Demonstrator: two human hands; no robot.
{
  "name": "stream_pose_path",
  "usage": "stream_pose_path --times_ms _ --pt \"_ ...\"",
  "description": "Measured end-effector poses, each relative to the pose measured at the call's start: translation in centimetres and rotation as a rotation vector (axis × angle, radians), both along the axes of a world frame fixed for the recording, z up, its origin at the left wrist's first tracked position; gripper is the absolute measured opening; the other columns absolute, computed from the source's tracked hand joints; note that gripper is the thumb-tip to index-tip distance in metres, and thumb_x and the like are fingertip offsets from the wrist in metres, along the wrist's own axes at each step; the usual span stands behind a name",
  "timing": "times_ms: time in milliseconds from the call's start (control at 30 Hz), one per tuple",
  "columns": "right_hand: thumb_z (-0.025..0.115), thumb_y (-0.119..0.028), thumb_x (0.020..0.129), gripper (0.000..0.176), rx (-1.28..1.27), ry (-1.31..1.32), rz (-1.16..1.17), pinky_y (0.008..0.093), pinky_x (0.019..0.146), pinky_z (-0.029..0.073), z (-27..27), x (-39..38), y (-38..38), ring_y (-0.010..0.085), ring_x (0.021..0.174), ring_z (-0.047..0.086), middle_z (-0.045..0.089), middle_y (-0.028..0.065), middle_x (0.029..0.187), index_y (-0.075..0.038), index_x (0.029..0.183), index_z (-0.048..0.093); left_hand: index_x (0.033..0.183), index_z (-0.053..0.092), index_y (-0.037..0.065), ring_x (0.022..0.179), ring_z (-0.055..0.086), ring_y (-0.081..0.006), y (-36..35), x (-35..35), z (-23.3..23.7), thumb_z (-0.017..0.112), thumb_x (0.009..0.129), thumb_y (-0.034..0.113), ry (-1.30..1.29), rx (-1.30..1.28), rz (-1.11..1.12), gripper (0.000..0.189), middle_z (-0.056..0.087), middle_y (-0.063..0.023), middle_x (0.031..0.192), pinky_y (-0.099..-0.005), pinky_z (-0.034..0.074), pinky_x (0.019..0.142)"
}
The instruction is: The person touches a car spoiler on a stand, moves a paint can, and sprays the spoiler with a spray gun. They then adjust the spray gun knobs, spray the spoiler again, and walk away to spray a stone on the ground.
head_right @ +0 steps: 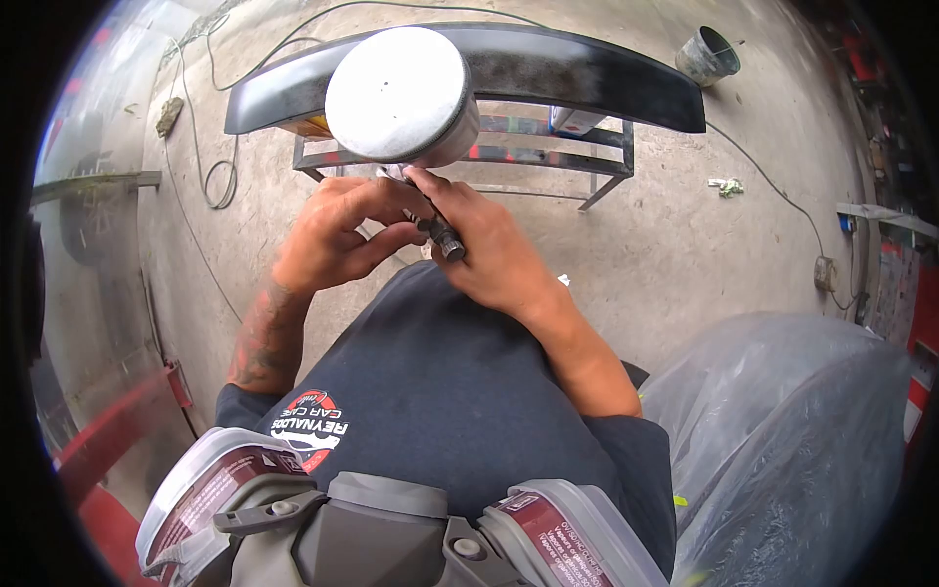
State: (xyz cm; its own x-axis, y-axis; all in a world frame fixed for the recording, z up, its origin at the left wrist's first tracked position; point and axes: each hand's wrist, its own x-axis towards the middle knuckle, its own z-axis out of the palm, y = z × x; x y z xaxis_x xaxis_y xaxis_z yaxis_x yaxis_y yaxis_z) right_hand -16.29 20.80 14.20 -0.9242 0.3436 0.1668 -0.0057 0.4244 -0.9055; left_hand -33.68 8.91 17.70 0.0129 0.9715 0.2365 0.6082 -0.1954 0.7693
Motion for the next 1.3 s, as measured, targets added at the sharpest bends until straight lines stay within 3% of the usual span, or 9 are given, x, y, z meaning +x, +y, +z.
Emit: stream_pose_path --times_ms 233,333,433,533,633,833,933,1033,1300 --pt "0.067 0.007 0.074 0.079 0.009 0.035 -0.006 0.0447 0.089 0.051 0.1 0.0 0.0 0.0401 0.107 0.061 0.062 0.0210 0.117 -0.008 0.147 0.041 0.124 0.055 0.000 0.076 0.074 -0.0219 -0.3 0.4 -0.1 0.077 0.079 0.001 -0.104 -0.059 0.014 0.050 0.074 -0.0102 0.082 -0.0337 0.058 0.069" --pt "0.067 0.007 0.074 0.079 0.000 -0.015 0.006 0.0449 0.089 0.051 0.2 0.2 0.0 0.0399 0.107 0.061 0.062 0.0203 0.117 -0.008 0.147 0.041 0.121 0.058 0.000 0.073 0.074 -0.0222 -0.1 -0.4 -0.7 0.073 0.082 -0.001 0.027 -0.034 -0.056 0.042 0.073 -0.0096 0.079 -0.0332 0.059 0.065" --pt "0.066 0.007 0.074 0.079 0.044 -0.031 0.030 0.0450 0.089 0.050 -0.6 0.7 0.0 0.0393 0.108 0.061 0.062 0.0199 0.118 -0.009 0.148 0.041 0.111 0.064 0.012 0.063 0.069 -0.0261 -0.1 0.1 0.0 0.074 0.084 0.012 0.088 -0.035 -0.018 0.029 0.070 -0.0071 0.070 -0.0364 0.050 0.055" --pt "0.066 0.006 0.074 0.079 0.026 -0.024 0.011 0.0452 0.089 0.051 0.2 0.5 -0.3 0.0393 0.109 0.060 0.062 0.0198 0.118 -0.009 0.148 0.041 0.110 0.066 0.013 0.061 0.068 -0.0266 -0.4 0.8 0.2 0.072 0.086 0.014 -0.104 -0.177 0.096 0.024 0.068 -0.0075 0.067 -0.0368 0.049 0.054" --pt "0.066 0.006 0.074 0.080 0.021 0.018 0.009 0.0454 0.089 0.051 0.1 0.5 -0.3 0.0395 0.107 0.061 0.062 0.0198 0.117 -0.009 0.148 0.041 0.116 0.063 0.013 0.060 0.068 -0.0269 -0.2 -0.4 -0.2 0.072 0.086 0.015 0.007 -0.110 -0.055 0.031 0.068 -0.0081 0.067 -0.0374 0.049 0.054" --pt "0.066 0.007 0.073 0.083 0.019 -0.013 0.032 0.0449 0.089 0.051 0.0 0.5 -0.5 0.0388 0.104 0.061 0.062 0.0186 0.111 -0.011 0.150 0.039 0.111 0.064 0.012 0.059 0.067 -0.0298 -0.2 0.0 0.1 0.073 0.085 0.012 -0.059 -0.210 -0.042 0.028 0.069 -0.0108 0.073 -0.0401 0.050 0.056" --pt "0.066 0.008 0.073 0.084 -0.025 -0.046 0.035 0.0443 0.089 0.051 0.4 0.5 -0.5 0.0385 0.104 0.061 0.062 0.0185 0.110 -0.011 0.150 0.039 0.102 0.064 0.008 0.055 0.068 -0.0207 0.4 -0.2 0.8 0.069 0.086 0.003 0.002 -0.060 -0.108 0.017 0.070 -0.0078 0.071 -0.0343 0.051 0.053" --pt "0.066 0.008 0.072 0.084 -0.020 -0.035 0.038 0.0441 0.090 0.050 0.2 0.3 -0.5 0.0387 0.105 0.061 0.062 0.0190 0.111 -0.010 0.150 0.039 0.111 0.066 0.010 0.063 0.068 -0.0297 0.2 -0.7 0.2 0.073 0.083 0.009 -0.012 -0.095 -0.124 0.030 0.069 -0.0119 0.075 -0.0405 0.050 0.058" --pt "0.066 0.008 0.072 0.084 0.004 0.005 0.030 0.0446 0.089 0.051 -0.1 0.2 -0.1 0.0390 0.105 0.061 0.062 0.0199 0.113 -0.009 0.150 0.039 0.115 0.068 0.007 0.073 0.073 -0.0251 0.0 -0.4 -0.5 0.061 0.080 -0.005 -0.231 -0.065 -0.082 0.038 0.072 -0.0096 0.076 -0.0352 0.056 0.067"
